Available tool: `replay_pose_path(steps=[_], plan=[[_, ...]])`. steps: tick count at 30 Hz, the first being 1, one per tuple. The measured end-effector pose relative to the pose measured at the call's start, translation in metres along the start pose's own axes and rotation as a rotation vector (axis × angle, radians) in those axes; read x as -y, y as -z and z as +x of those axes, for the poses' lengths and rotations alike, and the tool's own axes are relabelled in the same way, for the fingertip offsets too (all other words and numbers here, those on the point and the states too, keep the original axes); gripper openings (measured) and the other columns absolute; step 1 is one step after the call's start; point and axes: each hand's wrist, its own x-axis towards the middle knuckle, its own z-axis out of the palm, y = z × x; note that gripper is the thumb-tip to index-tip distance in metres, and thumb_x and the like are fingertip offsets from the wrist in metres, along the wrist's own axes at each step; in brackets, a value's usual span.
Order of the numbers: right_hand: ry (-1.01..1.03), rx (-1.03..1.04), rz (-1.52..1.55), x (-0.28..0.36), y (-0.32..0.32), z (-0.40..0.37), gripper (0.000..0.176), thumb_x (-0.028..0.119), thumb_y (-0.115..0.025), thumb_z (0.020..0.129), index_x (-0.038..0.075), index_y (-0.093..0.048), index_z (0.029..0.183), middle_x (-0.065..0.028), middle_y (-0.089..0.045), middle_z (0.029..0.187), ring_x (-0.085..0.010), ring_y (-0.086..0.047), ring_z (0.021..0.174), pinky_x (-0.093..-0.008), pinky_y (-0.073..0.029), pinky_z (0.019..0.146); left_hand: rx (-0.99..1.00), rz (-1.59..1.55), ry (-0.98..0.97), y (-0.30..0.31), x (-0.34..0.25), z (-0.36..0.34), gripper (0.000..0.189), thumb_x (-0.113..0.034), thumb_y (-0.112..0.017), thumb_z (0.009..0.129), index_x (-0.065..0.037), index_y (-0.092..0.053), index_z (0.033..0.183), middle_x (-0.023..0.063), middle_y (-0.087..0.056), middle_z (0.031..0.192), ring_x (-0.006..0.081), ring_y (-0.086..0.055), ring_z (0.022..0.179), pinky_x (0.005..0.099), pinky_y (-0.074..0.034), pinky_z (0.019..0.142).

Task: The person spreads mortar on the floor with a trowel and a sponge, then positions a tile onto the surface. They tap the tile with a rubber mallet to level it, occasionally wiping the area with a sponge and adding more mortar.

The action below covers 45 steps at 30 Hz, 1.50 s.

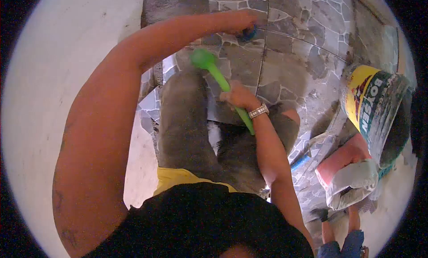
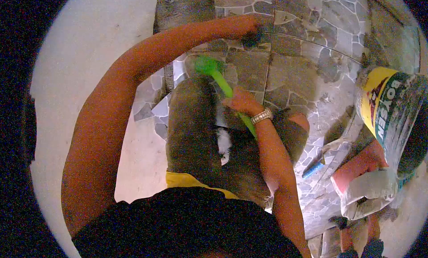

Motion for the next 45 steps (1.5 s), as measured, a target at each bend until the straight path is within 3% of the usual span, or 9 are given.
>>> replay_pose_path(steps=[6,9,12,15,18,24,34,41,45], plan=[[-0.022,0.057,0.006,0.001,0.001,0.000,0.028,0.023,-0.071,0.079,0.000,-0.057,0.075,-0.0063,-0.058,0.058,-0.0160,-0.056,0.045,-0.0313,-0.044,0.042,0.110,0.104,0.154,-0.019,0.023,-0.117,0.018,-0.011,-0.067,0.068,-0.004,-0.066,0.085,0.0173,-0.065,0.093,0.0390,-0.063,0.088,0.0473,-0.052,0.074],[-0.043,0.130,0.016,0.006,0.010,0.003,0.038,0.034,-0.070,0.075,-0.001,-0.060,0.083,-0.0168,-0.062,0.073,-0.0308,-0.061,0.065,-0.0424,-0.047,0.059,0.104,-0.015,0.466,0.033,0.015,-0.169,0.020,-0.012,-0.064,0.074,-0.003,-0.064,0.091,0.0169,-0.066,0.091,0.0335,-0.065,0.081,0.0430,-0.053,0.071],[-0.067,0.156,-0.008,0.018,0.015,-0.007,0.041,0.039,-0.069,0.074,-0.001,-0.063,0.085,-0.0216,-0.065,0.080,-0.0371,-0.063,0.072,-0.0479,-0.049,0.066,-0.162,-0.624,0.871,0.101,-0.009,-0.158,0.022,-0.017,-0.064,0.079,-0.001,-0.064,0.095,0.0128,-0.066,0.087,0.0237,-0.065,0.075,0.0374,-0.053,0.067],[-0.070,0.117,-0.020,0.034,0.020,-0.014,0.036,0.034,-0.071,0.075,-0.001,-0.061,0.080,-0.0127,-0.060,0.066,-0.0243,-0.060,0.057,-0.0385,-0.047,0.052,-0.444,-1.154,0.533,0.070,0.018,-0.101,0.025,-0.021,-0.065,0.081,-0.001,-0.065,0.096,0.0083,-0.065,0.083,0.0164,-0.062,0.069,0.0340,-0.052,0.063],[0.082,0.117,0.006,-0.004,0.006,-0.002,0.037,0.034,-0.072,0.075,-0.001,-0.060,0.077,-0.0082,-0.058,0.060,-0.0181,-0.058,0.050,-0.0342,-0.046,0.047,-0.459,-1.232,0.708,0.065,-0.030,-0.004,0.031,-0.027,-0.069,0.076,-0.003,-0.066,0.096,0.0081,-0.066,0.084,0.0189,-0.061,0.073,0.0331,-0.051,0.068],[-0.079,0.108,0.040,0.006,0.010,-0.002,0.030,0.028,-0.069,0.077,-0.001,-0.060,0.076,-0.0074,-0.059,0.060,-0.0169,-0.057,0.048,-0.0330,-0.044,0.045,-0.717,-1.001,0.975,0.023,-0.063,0.057,0.019,-0.014,-0.059,0.066,-0.001,-0.067,0.077,0.0180,-0.066,0.076,0.0311,-0.065,0.076,0.0425,-0.051,0.065],[-0.117,0.105,-0.071,0.048,0.030,-0.019,0.047,0.046,-0.065,0.078,0.000,-0.065,0.070,-0.0155,-0.065,0.068,-0.0323,-0.063,0.061,-0.0414,-0.049,0.057,-0.548,-0.494,1.326,0.020,0.003,-0.168,0.031,-0.019,-0.067,0.068,-0.008,-0.066,0.097,0.0100,-0.068,0.090,0.0241,-0.064,0.084,0.0376,-0.050,0.075],[-0.017,0.051,-0.287,0.010,0.014,-0.001,0.043,0.038,-0.071,0.077,0.000,-0.062,0.097,-0.0229,-0.059,0.111,-0.0281,-0.064,0.069,-0.0420,-0.049,0.061,-1.012,-1.379,0.462,0.214,-0.128,-0.044,0.030,-0.018,-0.074,0.078,-0.002,-0.066,0.101,0.0081,-0.068,0.095,0.0144,-0.065,0.082,0.0297,-0.053,0.072],[0.645,-0.281,-0.198,-0.043,-0.010,0.028,0.033,0.029,-0.070,0.077,0.000,-0.062,0.090,-0.0145,-0.063,0.087,-0.0255,-0.063,0.064,-0.0414,-0.049,0.057,-1.559,-1.008,-0.004,0.300,-0.266,0.112,0.022,-0.017,-0.073,0.062,-0.006,-0.065,0.079,0.0158,-0.062,0.086,0.0319,-0.061,0.085,0.0401,-0.050,0.078]])
